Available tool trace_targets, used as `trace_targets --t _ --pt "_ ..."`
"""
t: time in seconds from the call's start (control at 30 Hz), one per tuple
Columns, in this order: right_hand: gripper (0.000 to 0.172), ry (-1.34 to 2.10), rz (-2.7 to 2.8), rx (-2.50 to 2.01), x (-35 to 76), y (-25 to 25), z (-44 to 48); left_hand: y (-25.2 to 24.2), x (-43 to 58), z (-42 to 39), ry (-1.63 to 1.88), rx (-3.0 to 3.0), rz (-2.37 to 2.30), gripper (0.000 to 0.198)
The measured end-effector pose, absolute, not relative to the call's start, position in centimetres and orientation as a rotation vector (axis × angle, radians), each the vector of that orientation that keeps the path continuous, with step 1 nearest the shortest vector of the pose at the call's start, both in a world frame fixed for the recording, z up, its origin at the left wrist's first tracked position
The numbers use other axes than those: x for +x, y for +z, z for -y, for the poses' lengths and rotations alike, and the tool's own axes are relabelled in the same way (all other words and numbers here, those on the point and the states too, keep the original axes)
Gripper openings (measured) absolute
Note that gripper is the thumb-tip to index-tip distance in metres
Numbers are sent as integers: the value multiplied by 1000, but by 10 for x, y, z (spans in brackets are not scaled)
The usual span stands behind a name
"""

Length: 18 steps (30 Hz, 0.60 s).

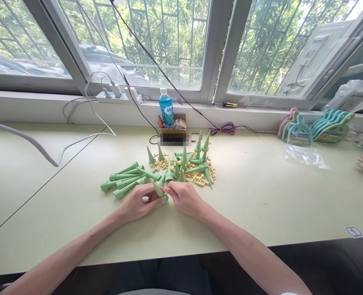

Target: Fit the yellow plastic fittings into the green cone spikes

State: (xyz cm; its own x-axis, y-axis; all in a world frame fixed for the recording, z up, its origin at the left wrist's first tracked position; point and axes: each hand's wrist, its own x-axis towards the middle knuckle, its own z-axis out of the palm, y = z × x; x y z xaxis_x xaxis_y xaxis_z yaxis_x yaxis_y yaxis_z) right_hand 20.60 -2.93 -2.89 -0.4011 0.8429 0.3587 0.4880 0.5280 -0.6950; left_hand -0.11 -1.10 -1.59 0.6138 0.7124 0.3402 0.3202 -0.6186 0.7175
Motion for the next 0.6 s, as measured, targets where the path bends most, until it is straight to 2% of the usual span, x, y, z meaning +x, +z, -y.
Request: trace_targets --t 0.43,0.5,0.6 --pt "38 621 2053 -1166 202 -29 31 -20 -1 10 803 2375 -773 8" --pt "34 641 2033 -1154 202 -29 31 -18 -1 11 817 2368 -789 9" --pt "20 683 2015 -1129 203 -29 31 -17 -1 11 836 2337 -828 9"
